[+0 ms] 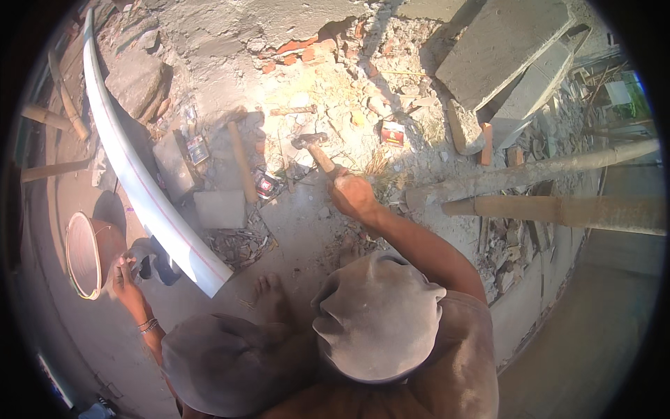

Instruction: The person fits together PVC pipes and elbow joints, then uses a hammer and their hands to clear debris and position large tiles over a hole in the concrete floor.

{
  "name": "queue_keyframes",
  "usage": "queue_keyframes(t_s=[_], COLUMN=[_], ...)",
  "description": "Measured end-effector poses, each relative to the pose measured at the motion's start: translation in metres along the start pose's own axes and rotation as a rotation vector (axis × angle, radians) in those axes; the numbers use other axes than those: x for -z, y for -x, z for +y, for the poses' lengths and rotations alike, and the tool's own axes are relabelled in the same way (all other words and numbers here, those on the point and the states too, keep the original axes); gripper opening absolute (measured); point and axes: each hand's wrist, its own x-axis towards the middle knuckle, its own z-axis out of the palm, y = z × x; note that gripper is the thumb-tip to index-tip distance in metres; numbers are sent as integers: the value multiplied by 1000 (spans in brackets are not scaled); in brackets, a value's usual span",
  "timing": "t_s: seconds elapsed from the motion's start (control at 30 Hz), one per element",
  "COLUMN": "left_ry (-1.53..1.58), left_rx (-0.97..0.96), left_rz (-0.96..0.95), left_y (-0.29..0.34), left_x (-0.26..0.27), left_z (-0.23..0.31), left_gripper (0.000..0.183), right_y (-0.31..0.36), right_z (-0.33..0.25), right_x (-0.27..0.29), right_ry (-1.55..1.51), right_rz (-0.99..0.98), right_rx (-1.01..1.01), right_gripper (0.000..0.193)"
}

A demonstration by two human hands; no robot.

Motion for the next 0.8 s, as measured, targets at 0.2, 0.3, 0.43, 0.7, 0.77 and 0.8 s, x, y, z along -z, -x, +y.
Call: queue_keyframes(t_s=[0.2,0.3,0.43,0.7,0.77,0.8], left_ry=[42,11,-21,-66,3,28], left_rx=[-111,-119,-78,149,125,118], left_rz=[-160,-124,37,301,276,265], left_y=[15,9,-30,-10,-18,-21], left_x=[-52,-78,-71,-25,6,17], left_z=[28,21,-40,-75,-124,-143], left_gripper=[30,33,38,42,43,43], right_y=[-65,-110,-149,-143,-158,-165], right_z=[39,62,72,71,83,83], right_x=[16,28,15,30,26,24], right_ry=[57,-41,-56,-142,-71,-48], right_rz=[392,446,565,618,688,628], right_rx=[-175,-265,-318,-419,-274,-272], right_gripper=[69,94,100,82,74,79])
